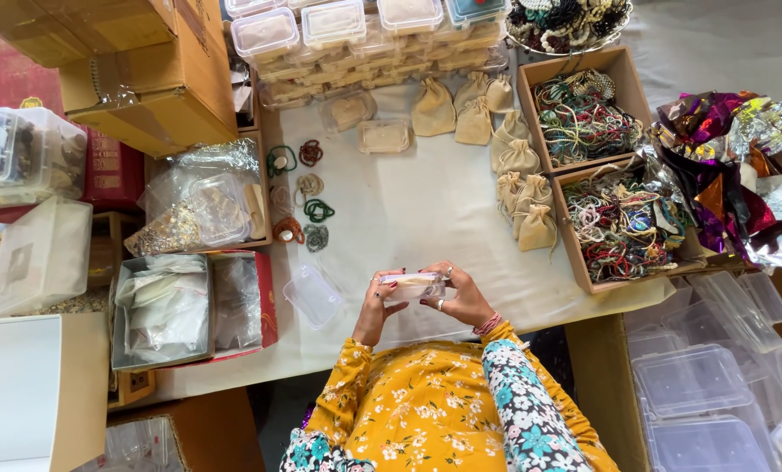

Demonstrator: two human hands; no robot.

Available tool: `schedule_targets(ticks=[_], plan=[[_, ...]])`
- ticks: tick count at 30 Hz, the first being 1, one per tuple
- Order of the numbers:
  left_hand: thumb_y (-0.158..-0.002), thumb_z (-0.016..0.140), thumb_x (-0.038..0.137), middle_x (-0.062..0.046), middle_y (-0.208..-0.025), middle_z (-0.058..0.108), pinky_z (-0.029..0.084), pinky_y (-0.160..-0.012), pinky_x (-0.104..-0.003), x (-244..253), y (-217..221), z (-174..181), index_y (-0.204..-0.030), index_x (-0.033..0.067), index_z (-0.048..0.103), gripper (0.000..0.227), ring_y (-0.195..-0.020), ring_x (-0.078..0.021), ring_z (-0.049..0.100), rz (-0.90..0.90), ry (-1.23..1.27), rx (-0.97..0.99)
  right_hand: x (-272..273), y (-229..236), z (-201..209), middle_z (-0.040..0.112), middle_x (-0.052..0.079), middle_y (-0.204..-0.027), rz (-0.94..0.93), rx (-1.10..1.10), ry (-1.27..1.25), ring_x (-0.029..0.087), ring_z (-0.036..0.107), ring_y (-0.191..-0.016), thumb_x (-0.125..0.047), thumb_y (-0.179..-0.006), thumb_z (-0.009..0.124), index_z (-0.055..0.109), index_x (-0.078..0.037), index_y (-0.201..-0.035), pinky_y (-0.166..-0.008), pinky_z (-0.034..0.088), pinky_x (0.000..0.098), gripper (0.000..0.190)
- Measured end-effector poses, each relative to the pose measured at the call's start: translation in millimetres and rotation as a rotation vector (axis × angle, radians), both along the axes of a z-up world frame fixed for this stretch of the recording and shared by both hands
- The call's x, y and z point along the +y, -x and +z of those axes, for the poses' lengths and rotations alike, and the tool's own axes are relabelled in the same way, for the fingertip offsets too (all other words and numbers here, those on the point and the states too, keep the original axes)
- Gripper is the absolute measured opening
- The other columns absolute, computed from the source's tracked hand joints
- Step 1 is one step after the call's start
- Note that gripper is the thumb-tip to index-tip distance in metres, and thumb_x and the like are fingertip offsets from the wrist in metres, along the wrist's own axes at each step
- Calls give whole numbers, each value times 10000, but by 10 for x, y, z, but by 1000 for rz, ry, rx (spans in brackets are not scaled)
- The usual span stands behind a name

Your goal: The person packs small beige drawstring pouches into clear plastic containers on a table. They repeatedly open the containers, place a pouch inside, close the lid, and stack the filled containers. The workspace is cluttered with boxes, jewelry, and packaging materials.

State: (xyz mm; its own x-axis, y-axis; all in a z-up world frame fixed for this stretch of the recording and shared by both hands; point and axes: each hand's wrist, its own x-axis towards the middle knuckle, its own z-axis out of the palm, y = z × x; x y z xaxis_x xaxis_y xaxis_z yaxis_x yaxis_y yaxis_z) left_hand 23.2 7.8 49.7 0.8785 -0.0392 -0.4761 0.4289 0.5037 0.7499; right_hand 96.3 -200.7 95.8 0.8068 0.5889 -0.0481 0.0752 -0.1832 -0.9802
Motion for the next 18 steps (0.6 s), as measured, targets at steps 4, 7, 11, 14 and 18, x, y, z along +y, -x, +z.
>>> schedule_targets(ticks=[4,7,11,14,18], plan=[[-949,472,282,-100,-1279,597,564,-959,-454,-32,17,-61,-1245,119,547,346,-1173,-233,619,39,84,63,18,16,23,670,60,-1175,21,-61,26,174,688,-1090,-46,-774,869,666,-51,-1228,-944,601,331,497],[-940,472,238,-121,-1198,639,596,-926,-463,-43,18,-180,-1184,96,542,291,-1109,-257,656,92,105,74,54,33,0,640,61,-1217,-17,-90,3,173,654,-1133,-48,-757,848,564,-62,-1322,-917,603,321,632],[-931,462,194,-121,-1140,648,623,-875,-460,-55,12,-193,-1131,77,549,247,-1047,-262,682,157,148,107,58,50,-90,579,62,-1324,-61,-190,-128,165,637,-1161,-105,-781,865,430,-91,-1255,-885,612,299,643],[-937,437,187,-122,-1124,649,635,-830,-452,-65,11,-140,-1117,91,551,233,-1012,-267,688,209,123,134,87,60,50,574,105,-1359,-13,-390,-107,236,662,-1191,-101,-825,852,492,-125,-1239,-895,651,322,549],[-928,447,113,-109,-1073,655,642,-807,-437,-54,10,-174,-1115,87,562,221,-956,-248,699,221,97,115,82,38,148,606,143,-1292,22,-616,151,318,690,-1084,-115,-759,882,613,-144,-1259,-868,615,387,569]])
